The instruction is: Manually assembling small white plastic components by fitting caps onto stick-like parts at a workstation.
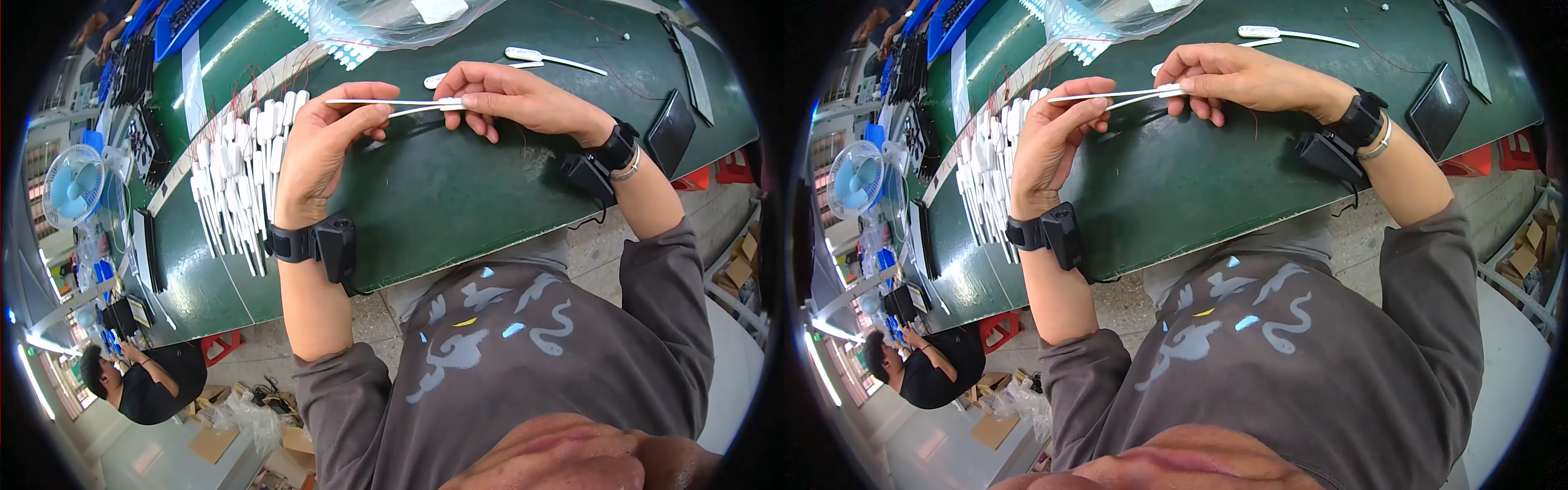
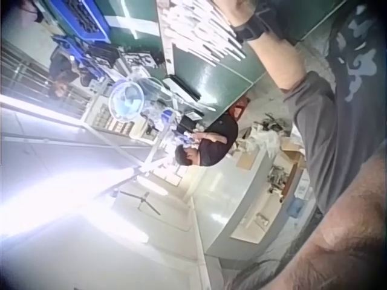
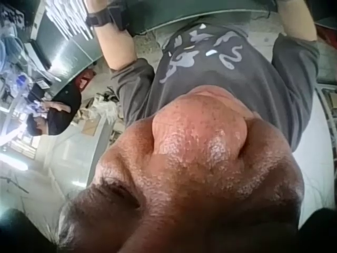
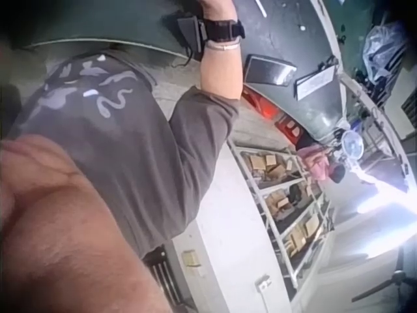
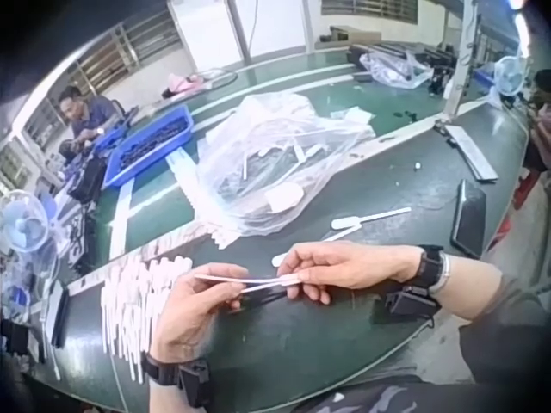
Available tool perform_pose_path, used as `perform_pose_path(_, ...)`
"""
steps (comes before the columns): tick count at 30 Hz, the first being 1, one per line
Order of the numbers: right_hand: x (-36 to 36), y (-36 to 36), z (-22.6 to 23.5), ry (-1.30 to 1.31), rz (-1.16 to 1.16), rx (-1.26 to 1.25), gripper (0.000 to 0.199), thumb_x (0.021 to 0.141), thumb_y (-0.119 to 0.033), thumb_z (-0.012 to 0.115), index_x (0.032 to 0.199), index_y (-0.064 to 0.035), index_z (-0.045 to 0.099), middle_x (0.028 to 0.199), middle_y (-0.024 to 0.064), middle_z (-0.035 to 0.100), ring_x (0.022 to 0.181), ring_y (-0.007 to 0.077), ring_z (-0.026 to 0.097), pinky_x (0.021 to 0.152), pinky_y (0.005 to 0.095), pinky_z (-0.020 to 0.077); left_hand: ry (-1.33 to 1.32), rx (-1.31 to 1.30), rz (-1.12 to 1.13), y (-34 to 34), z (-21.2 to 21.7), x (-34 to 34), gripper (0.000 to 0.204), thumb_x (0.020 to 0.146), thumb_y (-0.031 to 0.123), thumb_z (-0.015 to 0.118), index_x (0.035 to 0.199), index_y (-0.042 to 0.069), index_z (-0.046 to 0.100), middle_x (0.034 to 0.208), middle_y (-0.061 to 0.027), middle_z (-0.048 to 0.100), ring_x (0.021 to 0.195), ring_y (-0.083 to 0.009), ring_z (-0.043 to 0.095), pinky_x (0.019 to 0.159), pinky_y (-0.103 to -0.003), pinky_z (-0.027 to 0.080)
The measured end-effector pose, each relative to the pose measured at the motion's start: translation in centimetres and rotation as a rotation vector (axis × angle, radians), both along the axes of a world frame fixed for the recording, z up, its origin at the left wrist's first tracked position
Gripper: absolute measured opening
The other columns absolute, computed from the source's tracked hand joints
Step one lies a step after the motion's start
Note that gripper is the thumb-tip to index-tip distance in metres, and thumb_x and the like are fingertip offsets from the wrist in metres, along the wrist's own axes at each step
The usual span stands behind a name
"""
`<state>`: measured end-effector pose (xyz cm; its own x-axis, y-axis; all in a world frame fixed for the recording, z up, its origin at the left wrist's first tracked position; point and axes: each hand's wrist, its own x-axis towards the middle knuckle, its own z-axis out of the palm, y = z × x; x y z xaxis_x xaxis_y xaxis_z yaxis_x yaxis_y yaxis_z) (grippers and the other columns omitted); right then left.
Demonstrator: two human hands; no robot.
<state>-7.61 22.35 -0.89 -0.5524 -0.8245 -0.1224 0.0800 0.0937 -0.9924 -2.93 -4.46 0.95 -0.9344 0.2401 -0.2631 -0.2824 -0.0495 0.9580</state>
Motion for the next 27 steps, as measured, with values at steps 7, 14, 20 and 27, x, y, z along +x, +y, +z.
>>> perform_pose_path(7,-0.2,0.2,-0.5,0.001,-0.096,-0.012,0.032,0.105,-0.024,0.046,0.127,-0.0015,0.052,0.101,0.0048,0.062,0.076,0.0052,0.054,0.067,0.019,0.0472,0.118,-0.082,0.109,0.7,0.5,0.3,0.037,0.09,0.007,0.068,0.125,-0.002,0.061,0.096,-0.0094,0.072,0.079,-0.0091,0.062,0.072,-0.022,0.051)
perform_pose_path(14,0.3,-0.4,-0.5,0.377,-0.188,0.09,0.027,0.102,-0.019,0.053,0.124,-0.0042,0.057,0.098,0.0022,0.064,0.076,0.009,0.058,0.066,0.0243,0.0472,0.194,-0.117,0.164,1.1,0.6,0.5,0.047,0.09,0.007,0.067,0.134,-0.002,0.053,0.097,-0.0105,0.072,0.079,-0.0097,0.063,0.071,-0.022,0.053)
perform_pose_path(20,0.5,-0.5,0.0,0.717,-0.246,0.169,0.026,0.098,-0.014,0.058,0.122,-0.0048,0.06,0.088,0.0039,0.065,0.073,0.0153,0.059,0.066,0.0282,0.0462,0.274,-0.19,0.213,1.3,1.0,0.8,0.05,0.09,0.007,0.069,0.136,-0.002,0.051,0.095,-0.0099,0.071,0.08,-0.01,0.063,0.066,-0.023,0.053)
perform_pose_path(27,0.4,-0.7,0.2,0.807,-0.338,0.182,0.021,0.096,-0.012,0.06,0.115,-0.0039,0.064,0.088,0.0089,0.066,0.072,0.0206,0.06,0.067,0.0305,0.0464,0.335,-0.201,0.277,1.0,1.5,0.9,0.057,0.088,0.006,0.071,0.139,-0.002,0.047,0.093,-0.0089,0.07,0.08,-0.0105,0.064,0.064,-0.022,0.054)
